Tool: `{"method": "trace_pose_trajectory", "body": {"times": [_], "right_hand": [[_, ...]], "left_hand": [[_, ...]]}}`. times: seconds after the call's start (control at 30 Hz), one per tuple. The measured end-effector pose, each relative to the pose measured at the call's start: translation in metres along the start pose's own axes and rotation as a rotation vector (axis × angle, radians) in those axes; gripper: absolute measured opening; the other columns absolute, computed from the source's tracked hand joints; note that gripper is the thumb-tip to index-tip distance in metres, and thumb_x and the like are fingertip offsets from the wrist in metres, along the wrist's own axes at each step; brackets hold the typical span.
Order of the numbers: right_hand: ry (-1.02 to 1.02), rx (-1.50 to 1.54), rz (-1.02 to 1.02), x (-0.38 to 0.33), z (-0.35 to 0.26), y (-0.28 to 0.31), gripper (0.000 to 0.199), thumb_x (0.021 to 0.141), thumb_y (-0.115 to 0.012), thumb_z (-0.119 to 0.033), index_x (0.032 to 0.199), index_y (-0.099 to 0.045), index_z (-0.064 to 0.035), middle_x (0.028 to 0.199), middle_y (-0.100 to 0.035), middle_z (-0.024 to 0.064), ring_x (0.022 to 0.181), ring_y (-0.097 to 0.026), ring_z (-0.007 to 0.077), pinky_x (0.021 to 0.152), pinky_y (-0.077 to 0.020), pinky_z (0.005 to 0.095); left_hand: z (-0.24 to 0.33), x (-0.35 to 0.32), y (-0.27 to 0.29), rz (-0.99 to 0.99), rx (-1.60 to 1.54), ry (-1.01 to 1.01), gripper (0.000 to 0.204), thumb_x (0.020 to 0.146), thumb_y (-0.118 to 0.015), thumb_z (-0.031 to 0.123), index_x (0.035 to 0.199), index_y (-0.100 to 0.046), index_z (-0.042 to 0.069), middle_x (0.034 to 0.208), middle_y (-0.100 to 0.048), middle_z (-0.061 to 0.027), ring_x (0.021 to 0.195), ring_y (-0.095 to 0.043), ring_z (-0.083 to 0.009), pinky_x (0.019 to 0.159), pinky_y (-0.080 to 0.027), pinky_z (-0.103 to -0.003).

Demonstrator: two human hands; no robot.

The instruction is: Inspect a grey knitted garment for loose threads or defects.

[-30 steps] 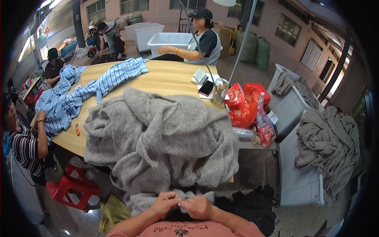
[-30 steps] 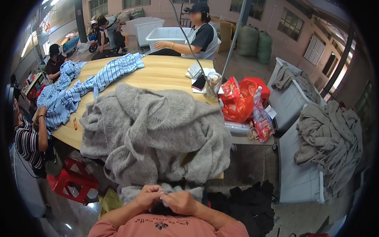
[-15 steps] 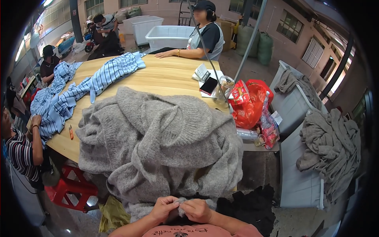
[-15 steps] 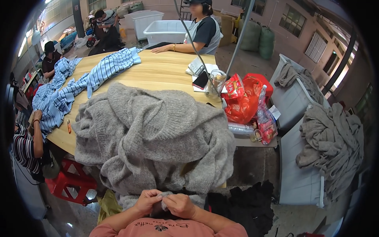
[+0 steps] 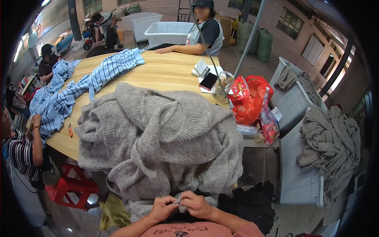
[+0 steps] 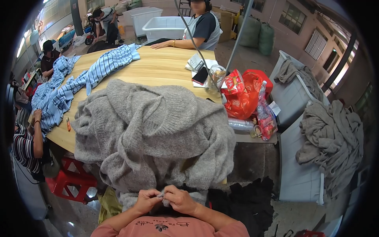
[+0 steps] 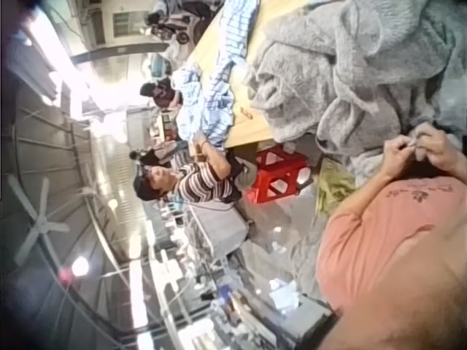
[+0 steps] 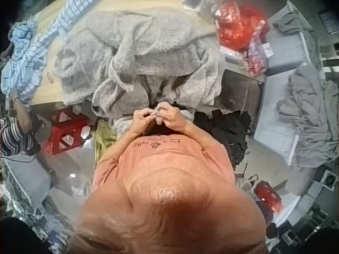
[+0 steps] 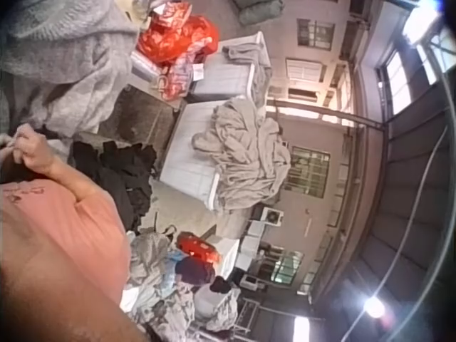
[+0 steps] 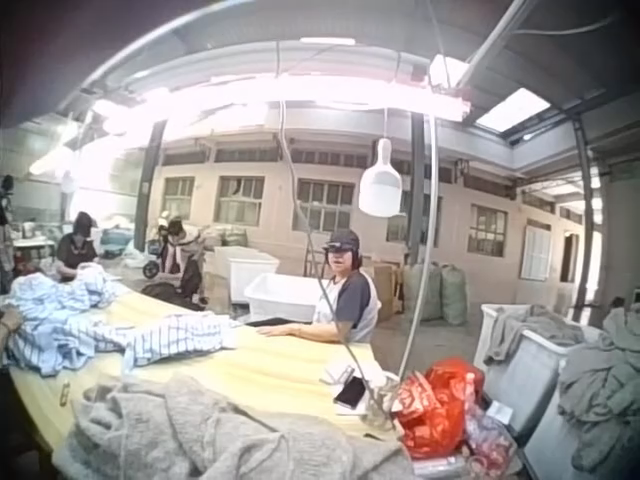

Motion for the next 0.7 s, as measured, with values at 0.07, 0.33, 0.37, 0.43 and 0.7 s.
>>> {"method": "trace_pose_trajectory", "body": {"times": [0.07,0.33,0.37,0.43,0.7], "right_hand": [[-0.031,0.094,0.035,0.003,-0.003,0.001,0.024,0.065,-0.051,0.004,0.087,-0.054,-0.0050,0.089,-0.056,0.0121,0.072,-0.058,0.0321,0.061,-0.0478,0.0361],[-0.330,0.248,-0.049,-0.008,0.005,-0.012,0.024,0.064,-0.050,0.003,0.088,-0.051,0.0001,0.085,-0.056,0.0160,0.082,-0.057,0.0347,0.067,-0.0462,0.0378],[-0.237,0.212,-0.072,-0.008,0.008,-0.014,0.024,0.064,-0.049,0.001,0.088,-0.051,-0.0001,0.083,-0.056,0.0163,0.079,-0.056,0.0351,0.066,-0.0456,0.0382],[-0.144,0.176,-0.095,-0.010,0.009,-0.015,0.024,0.064,-0.049,0.000,0.088,-0.051,-0.0004,0.080,-0.056,0.0165,0.077,-0.056,0.0355,0.065,-0.0450,0.0386],[-0.263,0.194,0.042,-0.016,0.004,-0.018,0.008,0.064,-0.049,-0.004,0.072,-0.050,-0.0011,0.067,-0.051,0.0179,0.065,-0.053,0.0366,0.056,-0.0411,0.0415]], "left_hand": [[0.003,-0.004,-0.001,0.035,0.120,-0.124,0.006,0.076,-0.062,0.000,0.081,-0.063,-0.001,0.069,-0.059,-0.0001,0.063,-0.051,-0.0056,0.056,-0.042,-0.019],[0.012,-0.011,-0.004,0.105,0.428,-0.386,0.009,0.071,-0.063,-0.002,0.079,-0.064,0.001,0.070,-0.061,-0.0071,0.062,-0.056,-0.0127,0.057,-0.044,-0.023],[0.015,-0.013,-0.006,0.124,0.472,-0.422,0.009,0.069,-0.063,-0.002,0.077,-0.064,0.000,0.069,-0.061,-0.0083,0.062,-0.057,-0.0135,0.057,-0.044,-0.024],[0.017,-0.016,-0.008,0.128,0.520,-0.451,0.009,0.069,-0.063,-0.002,0.077,-0.064,0.001,0.069,-0.061,-0.0091,0.061,-0.057,-0.0152,0.056,-0.044,-0.025],[0.021,-0.019,-0.012,0.167,0.714,-0.658,0.011,0.066,-0.063,-0.005,0.075,-0.061,0.001,0.067,-0.059,-0.0110,0.059,-0.057,-0.0246,0.053,-0.045,-0.030]]}}
Point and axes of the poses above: each hand's wrist, its own x-axis towards the middle knuckle, its own y-axis out of the back of the hand, z = x × y, the point moved 3 cm from there along x, towards the middle knuckle
